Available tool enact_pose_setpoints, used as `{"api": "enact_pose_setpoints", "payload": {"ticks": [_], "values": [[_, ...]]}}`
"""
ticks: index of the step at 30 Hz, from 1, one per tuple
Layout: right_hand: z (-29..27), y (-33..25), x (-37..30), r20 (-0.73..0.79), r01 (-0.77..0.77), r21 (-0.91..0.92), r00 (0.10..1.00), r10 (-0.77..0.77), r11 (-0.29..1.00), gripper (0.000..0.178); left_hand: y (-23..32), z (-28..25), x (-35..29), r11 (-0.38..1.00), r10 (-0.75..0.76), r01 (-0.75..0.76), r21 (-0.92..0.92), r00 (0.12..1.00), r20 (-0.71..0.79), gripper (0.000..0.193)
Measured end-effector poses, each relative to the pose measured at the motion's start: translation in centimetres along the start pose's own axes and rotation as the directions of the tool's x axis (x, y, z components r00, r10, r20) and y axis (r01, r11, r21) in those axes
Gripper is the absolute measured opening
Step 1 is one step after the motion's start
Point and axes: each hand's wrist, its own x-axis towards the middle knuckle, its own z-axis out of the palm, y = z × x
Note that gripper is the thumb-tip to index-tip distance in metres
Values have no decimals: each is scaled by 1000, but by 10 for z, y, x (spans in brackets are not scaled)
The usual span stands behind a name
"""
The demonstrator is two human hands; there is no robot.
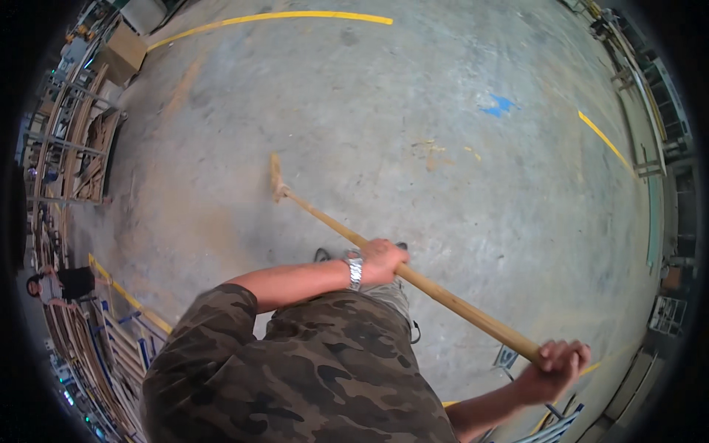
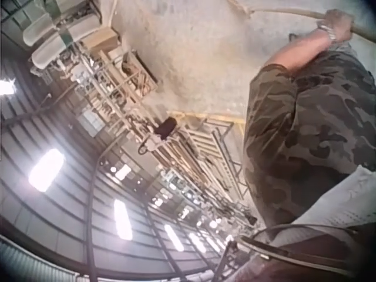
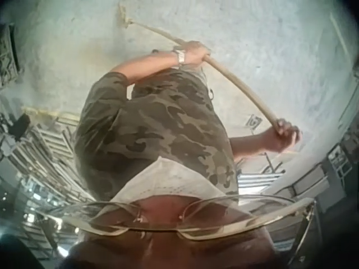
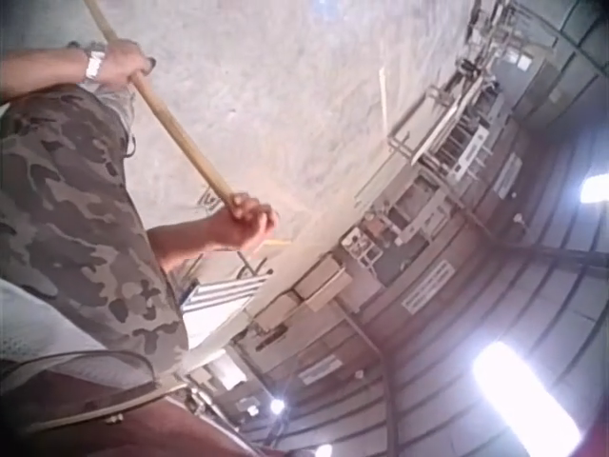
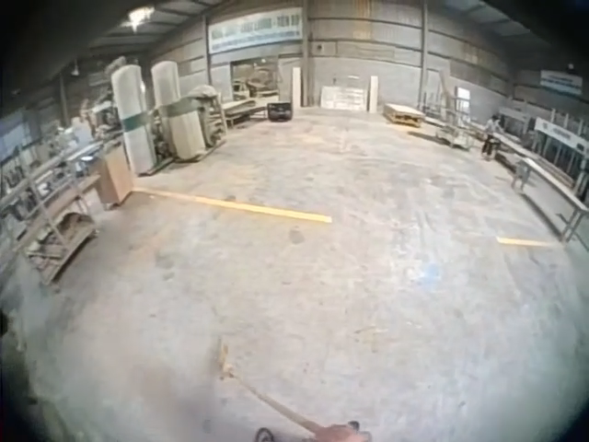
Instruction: Sweeping dust and debris from a factory floor using a push broom.
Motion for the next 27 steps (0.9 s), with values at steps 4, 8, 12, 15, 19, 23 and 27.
{"api": "enact_pose_setpoints", "payload": {"ticks": [4,8,12,15,19,23,27], "values": [[-34,-72,65,40,233,-147,972,-229,961,20,92,2,79,951,273,-258,-171,959,70,10],[-2,-130,108,14,479,-165,875,-484,862,16,179,12,154,849,508,-479,-223,856,92,9],[14,-117,130,90,593,-196,804,-588,781,24,227,33,234,743,578,-567,-355,812,-86,7],[7,-70,148,511,717,-370,688,-515,591,22,215,54,301,706,527,-599,-378,801,-285,7],[27,7,166,548,605,-312,745,-381,733,13,137,62,343,767,412,-530,-361,839,-356,4],[24,13,181,545,511,-27,728,-416,859,8,94,27,287,818,371,-509,-268,822,-432,11],[15,55,180,396,194,46,897,-197,980,8,25,-2,225,962,116,-205,-179,905,-410,10]]}}
